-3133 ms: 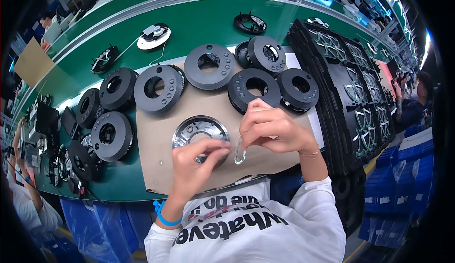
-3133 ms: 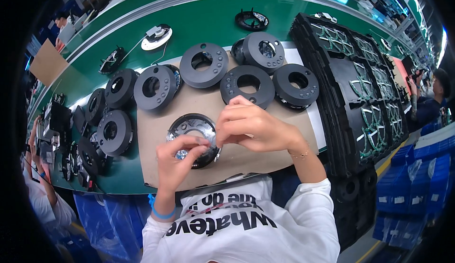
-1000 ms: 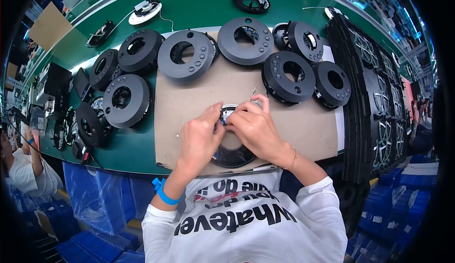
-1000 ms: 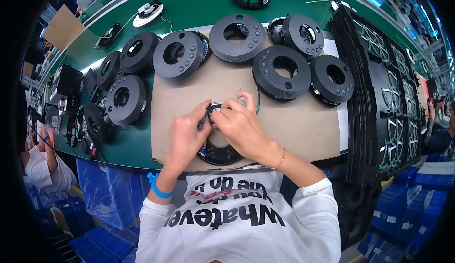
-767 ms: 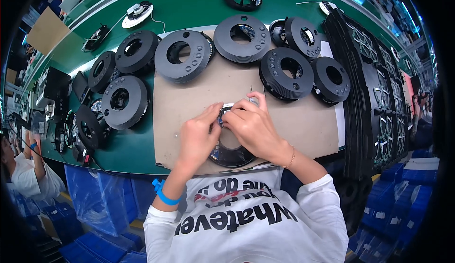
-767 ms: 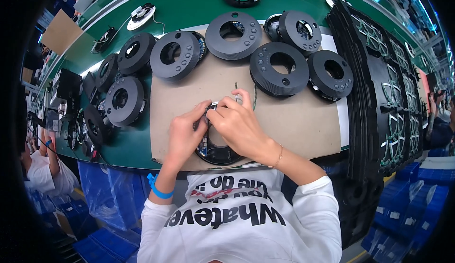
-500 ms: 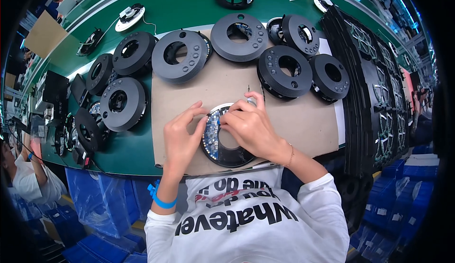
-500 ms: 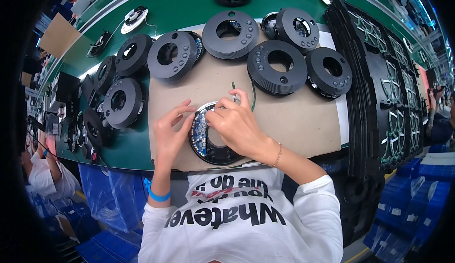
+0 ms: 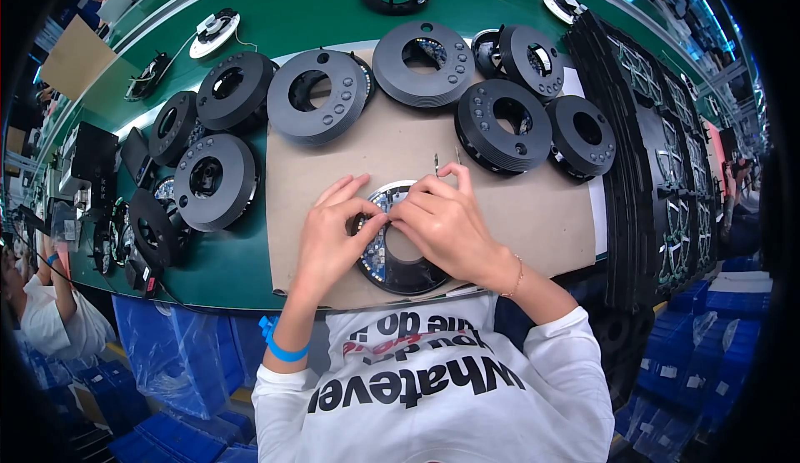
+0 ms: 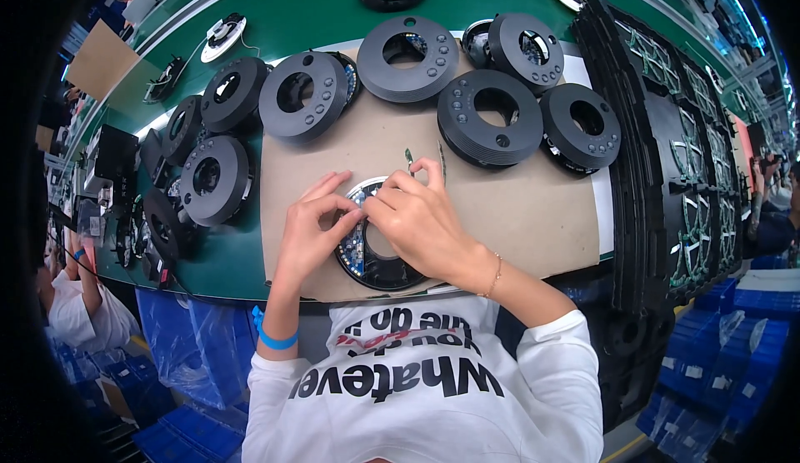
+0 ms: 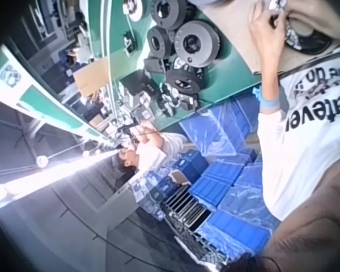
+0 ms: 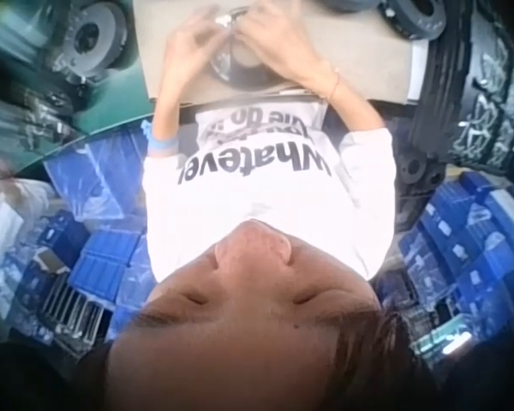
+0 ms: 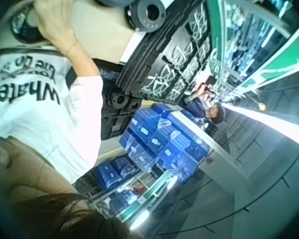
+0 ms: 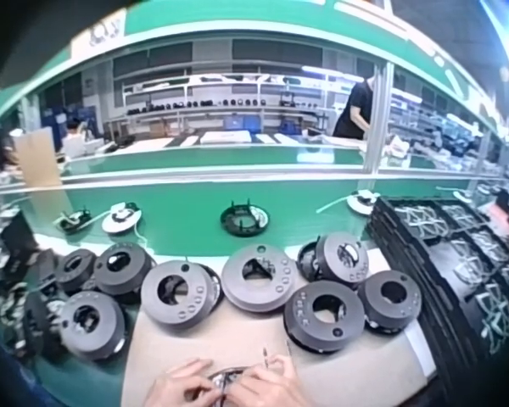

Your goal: The person puts on an anti-static wrist strap, retrieves circular housings and LED light strips, and installs the LED strips and ribbon cables into the housings by hand.

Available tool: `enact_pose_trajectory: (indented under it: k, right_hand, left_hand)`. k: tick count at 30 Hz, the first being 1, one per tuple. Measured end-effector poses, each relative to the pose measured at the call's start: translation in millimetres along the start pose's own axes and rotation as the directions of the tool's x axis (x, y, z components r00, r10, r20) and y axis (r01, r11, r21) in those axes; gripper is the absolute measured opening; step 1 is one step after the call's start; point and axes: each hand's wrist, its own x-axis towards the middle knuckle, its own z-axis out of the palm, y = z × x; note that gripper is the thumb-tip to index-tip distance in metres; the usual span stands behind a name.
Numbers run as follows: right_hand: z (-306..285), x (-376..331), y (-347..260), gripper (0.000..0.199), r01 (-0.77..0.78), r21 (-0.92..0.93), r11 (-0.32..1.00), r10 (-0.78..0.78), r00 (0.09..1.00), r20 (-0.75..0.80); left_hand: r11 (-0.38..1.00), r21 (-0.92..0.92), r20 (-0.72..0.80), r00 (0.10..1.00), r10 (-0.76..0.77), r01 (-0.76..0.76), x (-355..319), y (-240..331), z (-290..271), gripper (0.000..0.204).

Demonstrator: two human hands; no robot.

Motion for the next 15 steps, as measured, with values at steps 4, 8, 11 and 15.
enact_pose_trajectory:
  k: [4,8,11,15]
  right_hand:
    - [2,-2,3,0.013,-0.01,-0.01,1.0,0.01,0.998,0.054]
    - [3,-2,3,0.013,-0.011,0.035,0.999,0.009,0.999,0.054]
    - [4,-1,3,0.012,-0.004,0.036,0.999,0.002,0.999,0.047]
    - [3,0,4,0.012,-0.013,0.063,0.998,0.01,0.999,0.049]
  left_hand:
    - [0.993,-0.092,-0.008,0.997,-0.076,0.075,-1,8,-7,0.018]
    - [0.968,-0.167,0.048,0.982,-0.181,0.186,-6,9,-11,0.029]
    - [0.971,-0.162,0.048,0.984,-0.173,0.178,-8,8,-11,0.03]
    - [0.965,-0.199,0.044,0.986,-0.164,0.169,-8,5,-10,0.03]
